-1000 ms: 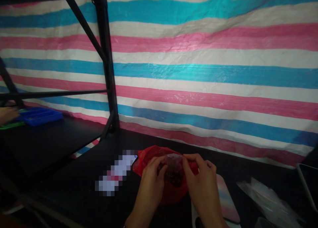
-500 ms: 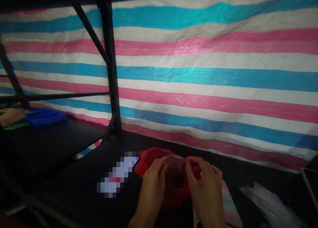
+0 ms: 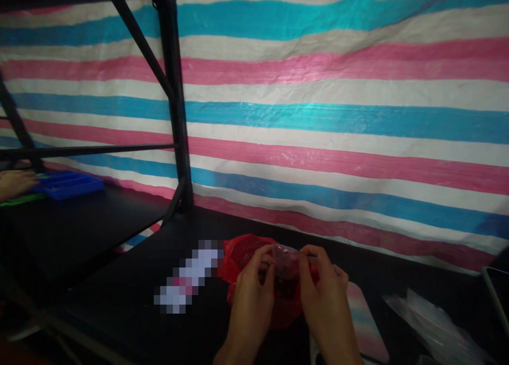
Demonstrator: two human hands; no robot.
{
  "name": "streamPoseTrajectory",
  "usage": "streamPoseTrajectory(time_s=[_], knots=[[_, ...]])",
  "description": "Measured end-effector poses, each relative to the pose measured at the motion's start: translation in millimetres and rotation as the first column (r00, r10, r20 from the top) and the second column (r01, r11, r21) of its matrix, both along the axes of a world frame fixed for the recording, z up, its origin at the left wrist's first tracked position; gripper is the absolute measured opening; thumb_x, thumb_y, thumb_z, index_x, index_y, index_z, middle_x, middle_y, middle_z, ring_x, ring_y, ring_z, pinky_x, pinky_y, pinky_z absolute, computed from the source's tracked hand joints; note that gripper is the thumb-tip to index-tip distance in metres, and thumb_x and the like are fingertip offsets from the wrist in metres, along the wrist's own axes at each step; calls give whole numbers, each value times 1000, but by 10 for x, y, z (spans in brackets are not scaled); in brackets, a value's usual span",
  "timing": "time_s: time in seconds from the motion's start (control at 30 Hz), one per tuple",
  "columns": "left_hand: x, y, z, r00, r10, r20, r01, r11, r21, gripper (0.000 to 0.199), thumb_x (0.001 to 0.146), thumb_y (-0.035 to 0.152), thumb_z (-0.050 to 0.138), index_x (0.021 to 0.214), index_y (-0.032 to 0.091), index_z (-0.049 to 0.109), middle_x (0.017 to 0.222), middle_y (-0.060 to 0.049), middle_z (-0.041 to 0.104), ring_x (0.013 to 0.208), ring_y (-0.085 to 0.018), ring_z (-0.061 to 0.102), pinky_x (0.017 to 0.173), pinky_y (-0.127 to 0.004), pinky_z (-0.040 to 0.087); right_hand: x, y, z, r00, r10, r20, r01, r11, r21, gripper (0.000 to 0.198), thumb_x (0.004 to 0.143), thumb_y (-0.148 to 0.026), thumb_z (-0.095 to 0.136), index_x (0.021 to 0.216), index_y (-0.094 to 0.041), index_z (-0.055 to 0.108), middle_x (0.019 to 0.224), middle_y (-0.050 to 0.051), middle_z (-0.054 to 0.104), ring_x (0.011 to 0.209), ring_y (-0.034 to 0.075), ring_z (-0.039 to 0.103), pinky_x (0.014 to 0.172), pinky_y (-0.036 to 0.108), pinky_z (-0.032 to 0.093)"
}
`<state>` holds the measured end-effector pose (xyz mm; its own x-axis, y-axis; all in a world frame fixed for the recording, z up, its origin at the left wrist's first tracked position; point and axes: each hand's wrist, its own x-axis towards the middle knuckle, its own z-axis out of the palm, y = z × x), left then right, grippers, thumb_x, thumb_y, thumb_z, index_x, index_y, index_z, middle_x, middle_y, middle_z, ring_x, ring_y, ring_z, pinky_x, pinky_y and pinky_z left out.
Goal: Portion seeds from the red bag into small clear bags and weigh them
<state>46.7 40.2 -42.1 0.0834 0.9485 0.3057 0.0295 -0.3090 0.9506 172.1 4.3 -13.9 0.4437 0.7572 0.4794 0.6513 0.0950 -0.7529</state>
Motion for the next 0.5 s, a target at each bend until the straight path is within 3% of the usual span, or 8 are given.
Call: streamPoseTrajectory(time_s=[0.33, 0.5], knots=[[46, -33, -66, 990, 142, -5, -142, 990, 4, 30, 97, 36, 53, 120, 23, 67, 109, -9, 76, 98, -27, 76, 88, -43, 60, 68, 33, -115, 999, -26, 21, 26, 1000, 18, 36, 100, -55, 38, 98, -28, 63, 94, 8, 79, 85, 31, 65, 88, 46, 40], [54, -63, -97, 989, 147, -11, -147, 989, 21, 28, 96, 33, 54, 120, 24, 67, 108, -9, 77, 100, -27, 77, 84, -41, 61, 52, 35, -160, 999, 7, 35, -7, 1000, 1, 35, 104, -50, 33, 102, -28, 59, 92, 7, 78, 84, 30, 66, 87, 45, 39]])
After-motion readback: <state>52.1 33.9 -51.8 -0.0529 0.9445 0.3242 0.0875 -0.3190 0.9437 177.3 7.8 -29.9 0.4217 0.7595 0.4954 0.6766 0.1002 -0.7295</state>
